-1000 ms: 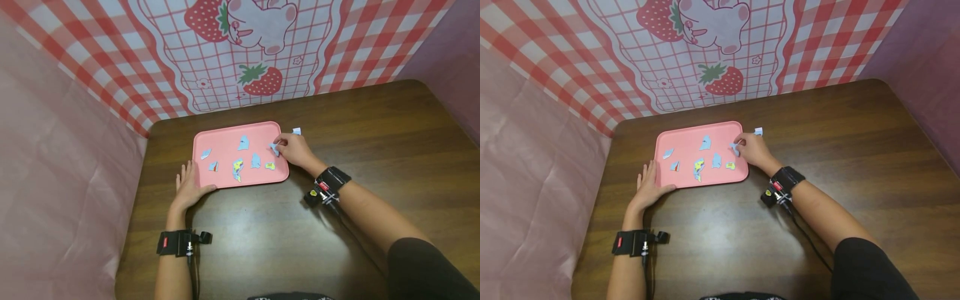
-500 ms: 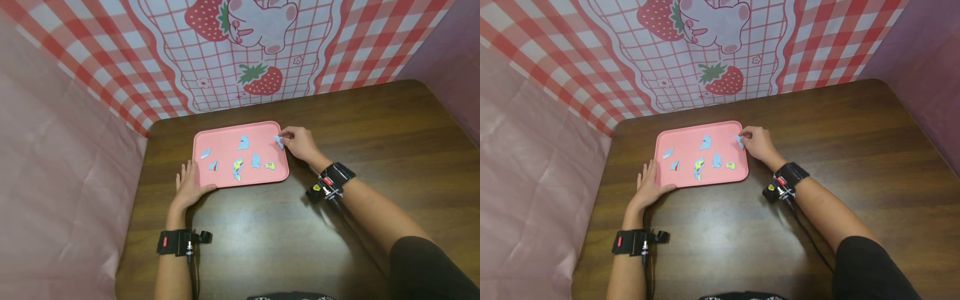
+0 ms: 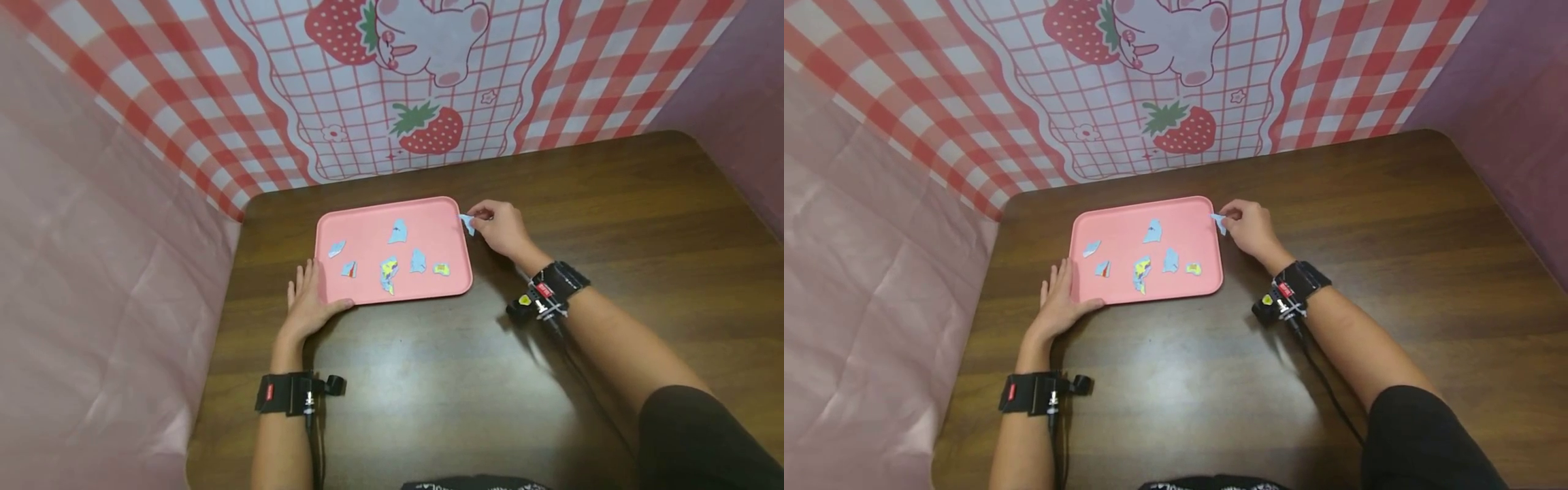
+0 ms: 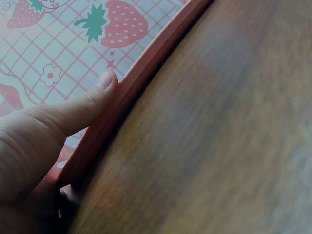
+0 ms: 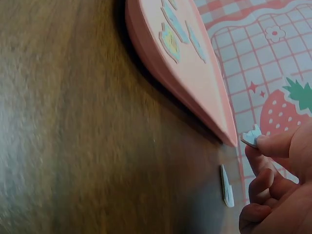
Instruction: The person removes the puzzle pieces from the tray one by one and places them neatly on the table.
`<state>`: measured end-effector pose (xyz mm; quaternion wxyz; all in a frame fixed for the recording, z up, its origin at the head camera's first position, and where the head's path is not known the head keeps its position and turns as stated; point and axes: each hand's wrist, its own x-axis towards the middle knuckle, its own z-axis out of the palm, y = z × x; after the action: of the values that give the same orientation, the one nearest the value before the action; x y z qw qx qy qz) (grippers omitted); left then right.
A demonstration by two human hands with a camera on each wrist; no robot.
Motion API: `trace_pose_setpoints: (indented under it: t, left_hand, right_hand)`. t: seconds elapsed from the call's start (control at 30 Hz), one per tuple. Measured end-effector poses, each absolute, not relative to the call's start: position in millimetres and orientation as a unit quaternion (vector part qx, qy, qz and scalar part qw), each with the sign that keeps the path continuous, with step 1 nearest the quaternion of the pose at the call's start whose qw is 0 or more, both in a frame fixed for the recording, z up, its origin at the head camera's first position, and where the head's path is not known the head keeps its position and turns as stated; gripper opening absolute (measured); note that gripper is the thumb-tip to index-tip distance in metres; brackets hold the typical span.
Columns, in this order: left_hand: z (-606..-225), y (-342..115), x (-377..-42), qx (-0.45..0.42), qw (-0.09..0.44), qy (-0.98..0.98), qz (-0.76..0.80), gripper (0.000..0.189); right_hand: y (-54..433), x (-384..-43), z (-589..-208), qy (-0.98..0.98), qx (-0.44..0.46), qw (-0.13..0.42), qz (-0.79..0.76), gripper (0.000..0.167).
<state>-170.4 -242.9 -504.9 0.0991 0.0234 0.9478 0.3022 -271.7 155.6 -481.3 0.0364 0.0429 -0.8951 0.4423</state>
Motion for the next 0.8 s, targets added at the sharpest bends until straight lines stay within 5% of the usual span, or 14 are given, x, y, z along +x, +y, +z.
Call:
trace_pose_setpoints:
  t: [0.8]
  left_hand:
    - [-505.8, -242.6, -169.7, 0.023, 0.098, 0.948, 0.301, 0.122]
  right_hand:
    - [193.8, -282.1, -482.8, -0.903, 0.008, 0.055, 0.426, 0.016]
